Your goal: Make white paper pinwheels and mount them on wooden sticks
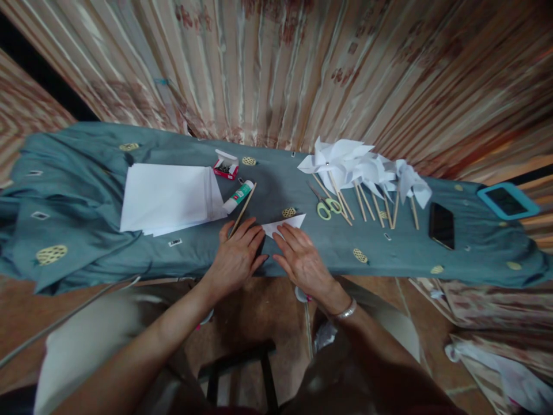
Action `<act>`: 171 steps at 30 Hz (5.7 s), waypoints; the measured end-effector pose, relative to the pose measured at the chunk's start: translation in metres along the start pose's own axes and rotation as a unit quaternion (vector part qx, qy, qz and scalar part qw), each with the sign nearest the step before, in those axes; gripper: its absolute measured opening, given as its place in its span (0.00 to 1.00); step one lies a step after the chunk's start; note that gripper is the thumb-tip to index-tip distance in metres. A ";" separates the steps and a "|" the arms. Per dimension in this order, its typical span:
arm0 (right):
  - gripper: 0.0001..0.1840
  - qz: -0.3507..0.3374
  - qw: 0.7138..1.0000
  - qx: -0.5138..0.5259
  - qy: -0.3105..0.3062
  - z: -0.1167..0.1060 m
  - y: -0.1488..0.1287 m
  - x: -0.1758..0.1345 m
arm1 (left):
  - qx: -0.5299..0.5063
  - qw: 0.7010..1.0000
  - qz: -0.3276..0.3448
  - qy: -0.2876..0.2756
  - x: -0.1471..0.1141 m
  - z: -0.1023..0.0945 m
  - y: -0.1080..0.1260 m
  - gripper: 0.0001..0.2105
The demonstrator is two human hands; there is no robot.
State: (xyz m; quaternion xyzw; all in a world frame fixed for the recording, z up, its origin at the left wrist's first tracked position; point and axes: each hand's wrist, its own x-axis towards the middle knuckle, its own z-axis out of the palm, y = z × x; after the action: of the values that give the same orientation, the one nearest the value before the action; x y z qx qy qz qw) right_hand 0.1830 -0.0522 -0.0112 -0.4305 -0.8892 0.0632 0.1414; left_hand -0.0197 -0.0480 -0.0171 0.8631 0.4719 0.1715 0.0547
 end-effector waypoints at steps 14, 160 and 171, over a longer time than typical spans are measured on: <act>0.31 0.003 0.997 -0.077 -0.019 0.012 0.000 -0.023 | 0.021 1.000 0.012 0.007 0.000 0.000 -0.001 0.17; 0.22 0.288 0.721 0.558 0.292 -0.011 0.043 0.044 | -0.808 0.486 -0.327 0.061 0.049 -0.013 0.013 0.18; 0.14 0.327 0.923 0.134 0.154 -0.030 0.031 0.036 | -0.755 0.548 -0.350 0.086 0.049 -0.012 0.015 0.19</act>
State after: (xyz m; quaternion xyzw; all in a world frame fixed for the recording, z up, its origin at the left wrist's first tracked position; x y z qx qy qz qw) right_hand 0.1946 -0.0051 0.0173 -0.6791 -0.6492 0.1577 0.3042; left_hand 0.0125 -0.0162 0.0098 0.2521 0.4357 0.5057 0.7006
